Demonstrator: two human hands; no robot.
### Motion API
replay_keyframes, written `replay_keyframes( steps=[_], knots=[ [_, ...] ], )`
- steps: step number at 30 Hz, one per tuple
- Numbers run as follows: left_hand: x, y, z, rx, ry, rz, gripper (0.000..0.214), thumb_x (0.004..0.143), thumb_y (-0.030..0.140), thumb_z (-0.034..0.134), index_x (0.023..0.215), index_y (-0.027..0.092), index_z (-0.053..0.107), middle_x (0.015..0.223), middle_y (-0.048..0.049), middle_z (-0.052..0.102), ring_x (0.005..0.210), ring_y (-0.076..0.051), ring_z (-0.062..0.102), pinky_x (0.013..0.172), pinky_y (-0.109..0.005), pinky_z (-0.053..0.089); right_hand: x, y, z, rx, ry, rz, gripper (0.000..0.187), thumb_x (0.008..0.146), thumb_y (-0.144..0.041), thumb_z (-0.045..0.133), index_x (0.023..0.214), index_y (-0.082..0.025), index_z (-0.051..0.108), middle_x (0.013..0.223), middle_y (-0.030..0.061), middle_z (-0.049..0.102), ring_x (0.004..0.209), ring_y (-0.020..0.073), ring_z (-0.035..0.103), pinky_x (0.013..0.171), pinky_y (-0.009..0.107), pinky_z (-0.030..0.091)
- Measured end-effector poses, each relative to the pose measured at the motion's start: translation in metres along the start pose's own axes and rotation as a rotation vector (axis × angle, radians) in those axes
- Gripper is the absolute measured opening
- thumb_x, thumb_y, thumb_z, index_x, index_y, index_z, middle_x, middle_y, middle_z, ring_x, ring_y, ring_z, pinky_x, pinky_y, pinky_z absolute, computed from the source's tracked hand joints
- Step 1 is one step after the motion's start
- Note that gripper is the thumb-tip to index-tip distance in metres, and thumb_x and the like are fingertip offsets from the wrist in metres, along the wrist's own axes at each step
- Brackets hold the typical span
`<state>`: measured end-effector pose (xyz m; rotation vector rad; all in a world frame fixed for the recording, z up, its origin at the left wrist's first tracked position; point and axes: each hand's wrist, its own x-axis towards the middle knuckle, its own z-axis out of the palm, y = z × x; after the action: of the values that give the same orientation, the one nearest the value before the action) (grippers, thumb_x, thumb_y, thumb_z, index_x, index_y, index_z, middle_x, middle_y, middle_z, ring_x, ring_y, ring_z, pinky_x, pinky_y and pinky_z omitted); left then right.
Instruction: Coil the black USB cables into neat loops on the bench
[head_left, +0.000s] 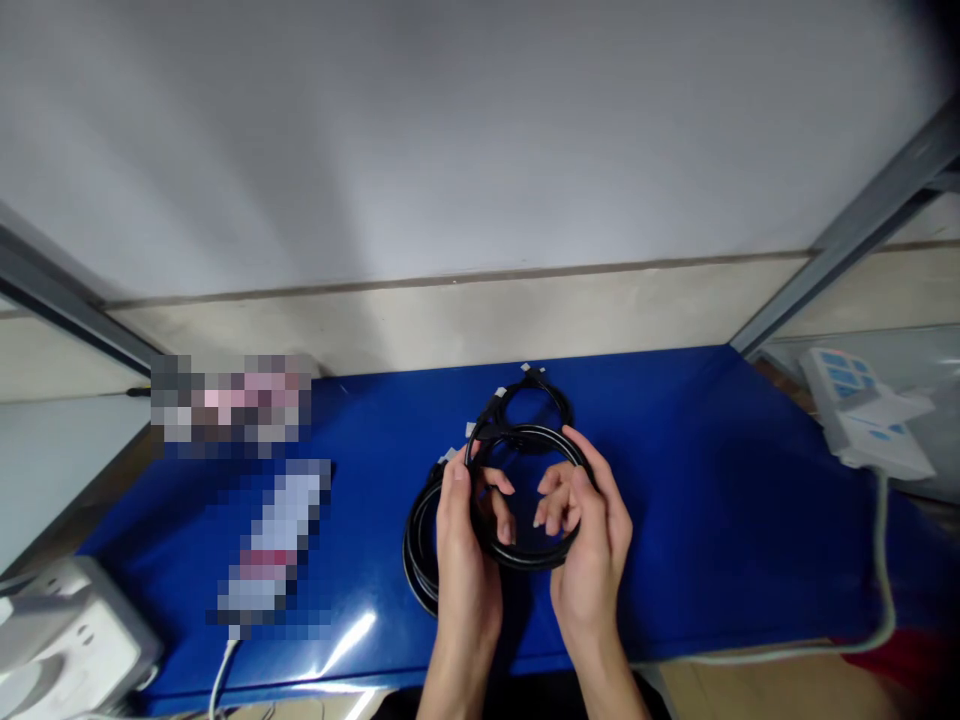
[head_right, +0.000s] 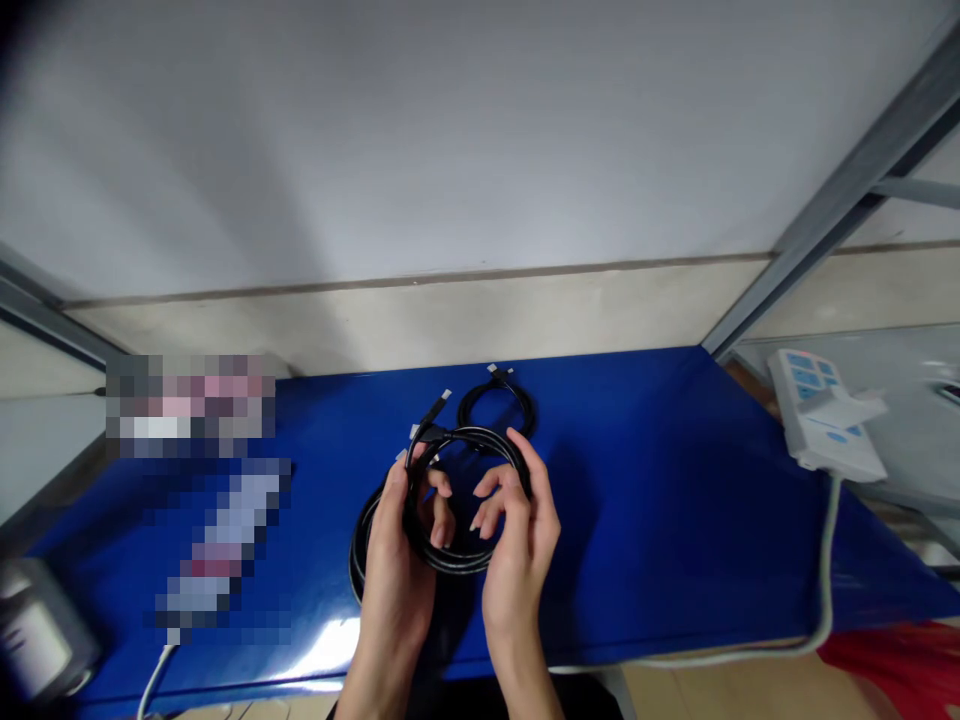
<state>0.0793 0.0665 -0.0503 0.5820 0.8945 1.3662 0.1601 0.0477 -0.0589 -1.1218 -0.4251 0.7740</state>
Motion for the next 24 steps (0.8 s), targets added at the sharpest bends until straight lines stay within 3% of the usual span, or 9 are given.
replay_keyframes(
  steps=[3,8,11,16,21,24],
  knots=[
    [0.000,0.003,0.000,0.021,0.024,0.030,0.037,0.103,0.047,0.069,0.127,0.018,0.068,0.078,0.0038,0.063,0.046,-0.005,0.042,0.047,-0.019,0.035,0.005,0.004,-0.005,-0.141,-0.085,-0.027,0.044,0.102,-0.047,0.063,0.137,-0.021,0.071,0.081,-0.0013,0.068,0.056,0.0106,0.047,0.056,0.026,0.045],
    [-0.001,0.006,0.000,0.019,0.054,0.057,0.035,0.101,0.044,0.071,0.126,0.019,0.067,0.076,0.0045,0.062,0.047,-0.006,0.040,0.049,-0.020,0.035,0.006,0.007,-0.008,-0.180,-0.131,-0.002,0.046,0.105,-0.051,0.058,0.139,-0.021,0.068,0.079,-0.0028,0.066,0.052,0.0099,0.039,0.051,0.025,0.038],
    [0.001,0.005,-0.004,0.037,0.031,0.075,0.039,0.102,0.045,0.067,0.130,0.019,0.064,0.079,0.0024,0.066,0.049,-0.008,0.044,0.051,-0.022,0.038,0.008,0.007,-0.011,-0.261,-0.152,-0.037,0.047,0.106,-0.053,0.057,0.141,-0.022,0.067,0.079,-0.0024,0.067,0.055,0.0115,0.044,0.054,0.026,0.040],
    [0.008,0.011,-0.018,0.323,0.034,0.136,0.034,0.099,0.046,0.066,0.120,0.019,0.067,0.087,-0.0032,0.074,0.056,-0.013,0.050,0.055,-0.025,0.041,0.023,0.002,-0.028,-0.542,-0.295,-0.085,0.043,0.107,-0.052,0.055,0.134,-0.022,0.071,0.081,0.0010,0.072,0.074,0.0189,0.064,0.072,0.030,0.050],
    [0.012,0.027,-0.031,0.591,-0.022,0.167,0.027,0.096,0.044,0.071,0.092,0.019,0.079,0.083,-0.0049,0.071,0.071,-0.018,0.056,0.066,-0.026,0.043,0.033,-0.002,-0.044,-0.584,-0.392,0.032,0.048,0.106,-0.059,0.056,0.136,-0.024,0.071,0.082,-0.0005,0.070,0.060,0.0145,0.054,0.055,0.027,0.042],
    [0.013,0.034,-0.037,0.664,-0.071,0.151,0.034,0.094,0.050,0.074,0.104,0.019,0.083,0.088,-0.0071,0.073,0.071,-0.019,0.057,0.060,-0.025,0.039,0.034,0.000,-0.046,-0.590,-0.394,0.048,0.055,0.103,-0.065,0.060,0.137,-0.023,0.072,0.087,0.0019,0.072,0.063,0.0151,0.056,0.055,0.027,0.044]
  ],
)
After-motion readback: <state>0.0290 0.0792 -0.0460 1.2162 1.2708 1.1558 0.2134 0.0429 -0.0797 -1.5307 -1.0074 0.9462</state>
